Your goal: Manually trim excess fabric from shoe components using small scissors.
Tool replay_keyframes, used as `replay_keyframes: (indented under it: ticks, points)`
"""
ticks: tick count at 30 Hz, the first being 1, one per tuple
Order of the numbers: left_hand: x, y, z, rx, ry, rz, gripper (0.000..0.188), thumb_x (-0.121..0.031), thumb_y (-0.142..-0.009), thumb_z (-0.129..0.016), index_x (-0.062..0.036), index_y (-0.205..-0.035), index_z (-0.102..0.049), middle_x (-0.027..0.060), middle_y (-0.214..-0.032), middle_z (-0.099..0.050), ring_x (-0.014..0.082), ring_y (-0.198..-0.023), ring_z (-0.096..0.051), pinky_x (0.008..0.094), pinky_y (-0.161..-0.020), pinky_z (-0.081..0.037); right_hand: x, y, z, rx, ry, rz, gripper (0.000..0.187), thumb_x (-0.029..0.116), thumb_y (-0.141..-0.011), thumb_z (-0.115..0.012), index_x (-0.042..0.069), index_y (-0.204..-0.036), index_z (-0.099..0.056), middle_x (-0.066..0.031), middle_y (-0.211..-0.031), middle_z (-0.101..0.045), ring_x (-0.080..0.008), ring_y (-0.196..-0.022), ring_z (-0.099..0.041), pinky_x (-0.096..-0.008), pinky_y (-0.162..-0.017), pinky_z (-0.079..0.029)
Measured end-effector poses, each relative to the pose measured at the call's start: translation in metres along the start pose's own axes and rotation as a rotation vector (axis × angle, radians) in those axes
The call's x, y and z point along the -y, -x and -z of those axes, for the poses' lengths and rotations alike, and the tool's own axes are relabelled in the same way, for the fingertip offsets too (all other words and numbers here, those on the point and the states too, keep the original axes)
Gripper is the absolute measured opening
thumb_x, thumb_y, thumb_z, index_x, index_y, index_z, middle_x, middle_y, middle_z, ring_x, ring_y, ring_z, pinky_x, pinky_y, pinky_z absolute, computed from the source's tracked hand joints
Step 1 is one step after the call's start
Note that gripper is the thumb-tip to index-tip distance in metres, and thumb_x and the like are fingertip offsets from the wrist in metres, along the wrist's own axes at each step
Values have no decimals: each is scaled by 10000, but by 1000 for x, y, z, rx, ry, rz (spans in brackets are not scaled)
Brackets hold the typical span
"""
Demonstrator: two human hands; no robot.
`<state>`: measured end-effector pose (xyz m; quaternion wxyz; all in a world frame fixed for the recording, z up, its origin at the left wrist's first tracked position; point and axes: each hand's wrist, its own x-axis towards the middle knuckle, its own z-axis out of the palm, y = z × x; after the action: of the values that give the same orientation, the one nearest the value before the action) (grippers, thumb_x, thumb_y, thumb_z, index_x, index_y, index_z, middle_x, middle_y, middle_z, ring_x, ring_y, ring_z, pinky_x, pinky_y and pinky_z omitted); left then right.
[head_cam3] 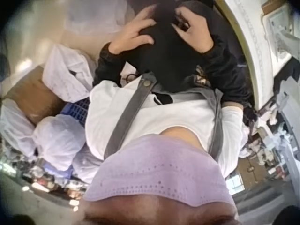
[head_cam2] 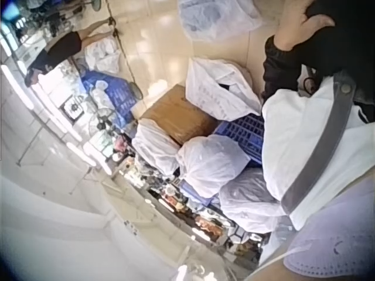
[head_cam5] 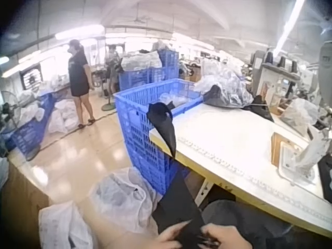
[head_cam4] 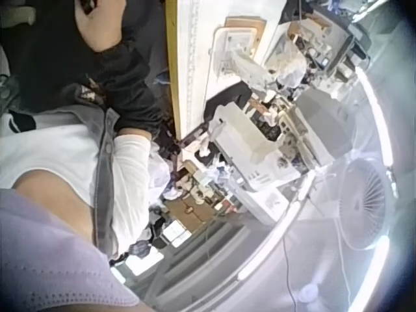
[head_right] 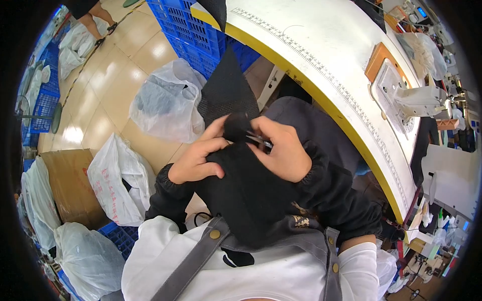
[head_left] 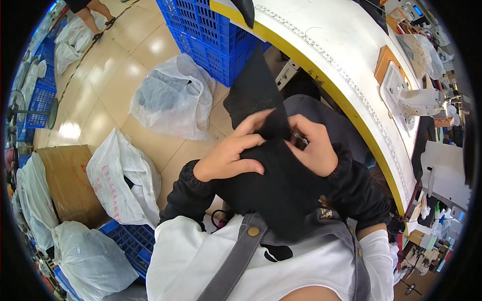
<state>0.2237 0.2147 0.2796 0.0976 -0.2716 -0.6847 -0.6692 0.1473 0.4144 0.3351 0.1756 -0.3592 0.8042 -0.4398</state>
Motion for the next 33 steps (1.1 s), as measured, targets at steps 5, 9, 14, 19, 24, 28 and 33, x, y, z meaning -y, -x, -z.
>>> replay_keyframes:
  ticks: [5, 9, 14, 19, 24, 28, 33]
  points:
    - [1, 8, 3, 89, -42, 220, 539, -454, -708, -691, 14, -933, -546, 173, -1176, -472, 319, -1074, -452, 371, -918, -337, 0, -12, 21, 90, -435, -141, 208, 186, -883, -566, 12, -992, -537, -11, -853, -562, -59, -740, -517, -204, -671, -419]
    - [1, 10, 5, 135, -24, 292, 611, -546, -698, -656, 25, -889, -550, 187, -1221, -493, 317, -1137, -444, 395, -952, -312, -14, -36, 45, 314, -344, -325, 444, 390, -922, -467, 22, -711, -597, 24, -553, -428, -61, -537, -372, -217, -509, -300]
    - [1, 5, 3, 114, -3, 203, 551, -471, -698, -688, 13, -917, -541, 157, -1136, -479, 305, -1033, -458, 368, -882, -348, -10, -53, 48, 488, -265, -315, 472, 406, -913, -486, 19, -684, -627, 49, -508, -408, -47, -493, -338, -212, -470, -272]
    - [2, 8, 4, 126, -35, 155, 488, -386, -713, -716, 7, -923, -518, 127, -1023, -469, 288, -910, -469, 338, -807, -380, -3, -60, 42, 550, -335, -299, 449, 395, -905, -512, 25, -679, -626, 63, -503, -417, -28, -477, -325, -202, -451, -250]
    - [0, 6, 6, 140, -18, 165, 491, -401, -717, -709, 4, -912, -511, 130, -1044, -474, 283, -926, -474, 336, -817, -380, -3, -66, 40, 576, -341, -329, 450, 395, -897, -527, 32, -646, -620, 62, -519, -448, -24, -479, -328, -195, -452, -256]
    - [1, 7, 7, 132, 1, 142, 487, -392, -721, -709, 8, -918, -515, 134, -1060, -478, 284, -935, -478, 342, -820, -382, -9, -69, 41, 544, -220, -209, 457, 407, -889, -532, 53, -615, -619, 61, -525, -463, -19, -476, -341, -196, -444, -256]
    - [0, 8, 6, 143, 38, 270, 619, -532, -680, -666, 28, -917, -550, 198, -1290, -453, 337, -1184, -427, 407, -968, -314, -16, -90, 63, 143, -213, -55, 350, 341, -849, -587, 15, -976, -587, 59, -534, -404, -39, -497, -401, -199, -475, -322]
